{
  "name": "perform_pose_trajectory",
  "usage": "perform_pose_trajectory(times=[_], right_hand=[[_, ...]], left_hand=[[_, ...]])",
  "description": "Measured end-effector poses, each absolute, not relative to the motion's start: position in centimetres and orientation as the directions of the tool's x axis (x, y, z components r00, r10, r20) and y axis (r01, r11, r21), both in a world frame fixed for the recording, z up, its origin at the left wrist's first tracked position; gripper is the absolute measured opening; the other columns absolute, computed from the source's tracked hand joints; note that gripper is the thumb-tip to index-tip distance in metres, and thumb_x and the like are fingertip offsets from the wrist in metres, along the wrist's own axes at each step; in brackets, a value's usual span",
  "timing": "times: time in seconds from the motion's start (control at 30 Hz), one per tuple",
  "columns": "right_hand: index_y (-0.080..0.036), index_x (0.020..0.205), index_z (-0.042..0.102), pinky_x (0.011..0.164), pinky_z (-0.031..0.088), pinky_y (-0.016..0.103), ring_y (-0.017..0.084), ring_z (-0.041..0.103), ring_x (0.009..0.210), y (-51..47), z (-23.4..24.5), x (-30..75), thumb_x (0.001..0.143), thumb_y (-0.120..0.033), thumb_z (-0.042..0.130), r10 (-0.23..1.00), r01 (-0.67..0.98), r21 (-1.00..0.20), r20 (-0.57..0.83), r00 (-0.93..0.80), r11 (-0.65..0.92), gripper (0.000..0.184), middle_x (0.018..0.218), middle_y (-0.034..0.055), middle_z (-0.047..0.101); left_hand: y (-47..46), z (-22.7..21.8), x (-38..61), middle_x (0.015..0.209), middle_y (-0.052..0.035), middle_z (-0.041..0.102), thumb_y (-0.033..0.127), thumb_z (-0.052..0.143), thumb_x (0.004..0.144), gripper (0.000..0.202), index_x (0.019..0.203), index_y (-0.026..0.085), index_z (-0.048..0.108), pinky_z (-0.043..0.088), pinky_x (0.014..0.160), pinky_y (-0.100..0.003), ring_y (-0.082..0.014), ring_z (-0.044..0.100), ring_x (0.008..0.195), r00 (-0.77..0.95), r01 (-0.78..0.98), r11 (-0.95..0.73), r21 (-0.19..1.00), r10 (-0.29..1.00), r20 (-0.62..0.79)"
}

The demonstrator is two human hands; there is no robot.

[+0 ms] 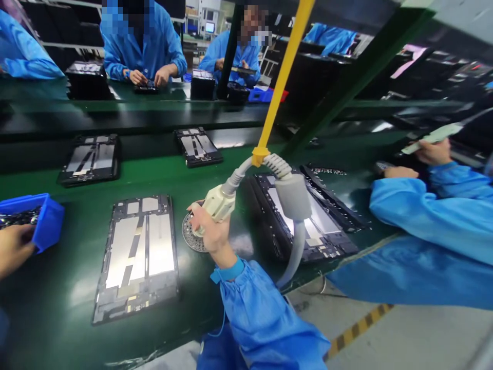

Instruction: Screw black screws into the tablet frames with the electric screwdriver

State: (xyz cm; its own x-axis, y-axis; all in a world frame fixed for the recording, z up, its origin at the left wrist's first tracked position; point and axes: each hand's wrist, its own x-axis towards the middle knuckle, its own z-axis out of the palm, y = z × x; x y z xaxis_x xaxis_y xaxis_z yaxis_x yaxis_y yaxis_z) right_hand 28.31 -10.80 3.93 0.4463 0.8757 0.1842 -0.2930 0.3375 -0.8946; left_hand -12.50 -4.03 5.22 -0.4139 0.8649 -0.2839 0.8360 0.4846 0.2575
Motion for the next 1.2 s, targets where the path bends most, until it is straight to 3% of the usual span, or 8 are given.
perform_pose_trajectory(times=[0.1, 0.23, 0.4, 0.63, 0.8, 1.0, 1.1, 1.2], right_hand=[[-0.021, 0.075, 0.065, 0.049, 0.053, 0.031, 0.011, 0.048, 0.037, -10.8, 3.6, 28.4, 0.071, -0.056, 0.087, 0.875, -0.290, -0.899, 0.174, 0.451, 0.328, 0.041, 0.042, -0.0081, 0.051], [-0.020, 0.074, 0.068, 0.044, 0.048, 0.028, 0.011, 0.049, 0.036, -10.8, 3.4, 28.4, 0.071, -0.057, 0.087, 0.885, -0.297, -0.903, 0.161, 0.436, 0.311, 0.041, 0.041, -0.0076, 0.050], [-0.020, 0.072, 0.070, 0.037, 0.042, 0.025, 0.008, 0.045, 0.035, -11.0, 3.7, 28.4, 0.067, -0.057, 0.091, 0.889, -0.332, -0.890, 0.152, 0.432, 0.313, 0.044, 0.048, -0.0058, 0.055], [-0.020, 0.076, 0.066, 0.039, 0.047, 0.027, 0.007, 0.046, 0.036, -10.9, 3.5, 28.4, 0.067, -0.056, 0.092, 0.891, -0.314, -0.901, 0.148, 0.429, 0.301, 0.045, 0.062, -0.0034, 0.064], [-0.020, 0.076, 0.068, 0.042, 0.046, 0.028, 0.009, 0.046, 0.037, -10.9, 4.2, 29.1, 0.073, -0.056, 0.087, 0.900, -0.266, -0.912, 0.195, 0.389, 0.313, 0.041, 0.053, -0.0059, 0.055], [-0.021, 0.080, 0.081, 0.047, 0.044, 0.028, 0.011, 0.045, 0.038, -14.0, 8.5, 28.4, 0.083, -0.053, 0.074, 0.918, -0.313, -0.868, 0.329, 0.220, 0.386, 0.033, 0.043, -0.0051, 0.045], [-0.021, 0.089, 0.083, 0.045, 0.040, 0.028, 0.012, 0.042, 0.037, -16.3, 9.8, 25.8, 0.086, -0.054, 0.073, 0.950, -0.349, -0.889, 0.313, 0.010, 0.297, 0.034, 0.043, -0.0047, 0.046], [-0.022, 0.094, 0.083, 0.044, 0.037, 0.028, 0.013, 0.041, 0.038, -17.9, 10.0, 23.1, 0.087, -0.057, 0.073, 0.956, -0.354, -0.919, 0.244, -0.160, 0.175, 0.037, 0.045, -0.0044, 0.047]], left_hand=[[-3.5, 5.7, -12.6, 0.098, -0.0040, 0.079, 0.035, 0.053, 0.081, 0.036, 0.107, 0.025, 0.076, 0.048, 0.074, -0.031, -0.0302, 0.071, 0.093, -0.289, 0.956, 0.293, -0.003, 0.942, -0.172], [-4.1, 5.1, -13.4, 0.086, -0.0011, 0.076, 0.043, 0.056, 0.085, 0.025, 0.093, 0.029, 0.074, 0.036, 0.060, -0.029, -0.0254, 0.061, 0.072, -0.317, 0.946, 0.321, 0.056, 0.946, -0.061], [-4.8, 4.8, -12.9, 0.070, 0.0027, 0.064, 0.043, 0.063, 0.077, 0.017, 0.082, 0.029, 0.072, 0.030, 0.062, -0.027, -0.0185, 0.048, 0.062, -0.364, 0.914, 0.340, 0.221, 0.928, 0.076], [-5.8, 4.7, -11.2, 0.107, 0.0058, 0.079, 0.033, 0.067, 0.070, 0.017, 0.065, 0.019, 0.060, 0.046, 0.073, -0.031, -0.0093, 0.051, 0.059, -0.362, 0.813, 0.071, 0.578, 0.839, 0.406], [-6.4, 5.6, -9.3, 0.074, -0.0001, 0.074, 0.025, 0.067, 0.058, 0.009, 0.062, 0.019, 0.060, 0.052, 0.069, -0.028, -0.0176, 0.068, 0.070, -0.468, 0.606, -0.040, 0.795, 0.790, 0.396], [-9.5, 6.7, -3.9, 0.079, -0.0031, 0.072, 0.030, 0.069, 0.073, 0.020, 0.061, 0.019, 0.057, 0.050, 0.066, -0.026, -0.0156, 0.065, 0.072, -0.037, 0.497, -0.218, 0.840, 0.962, 0.271], [-11.3, 5.8, -0.8, 0.075, -0.0010, 0.066, 0.016, 0.060, 0.075, 0.018, 0.060, 0.019, 0.052, 0.041, 0.063, -0.025, -0.0128, 0.057, 0.067, 0.288, 0.538, -0.348, 0.768, 0.932, 0.221], [-12.4, 4.8, 1.6, 0.063, 0.0039, 0.054, 0.003, 0.059, 0.071, 0.022, 0.060, 0.019, 0.047, 0.033, 0.059, -0.025, -0.0109, 0.045, 0.058, 0.403, 0.589, -0.386, 0.710, 0.902, 0.157]])
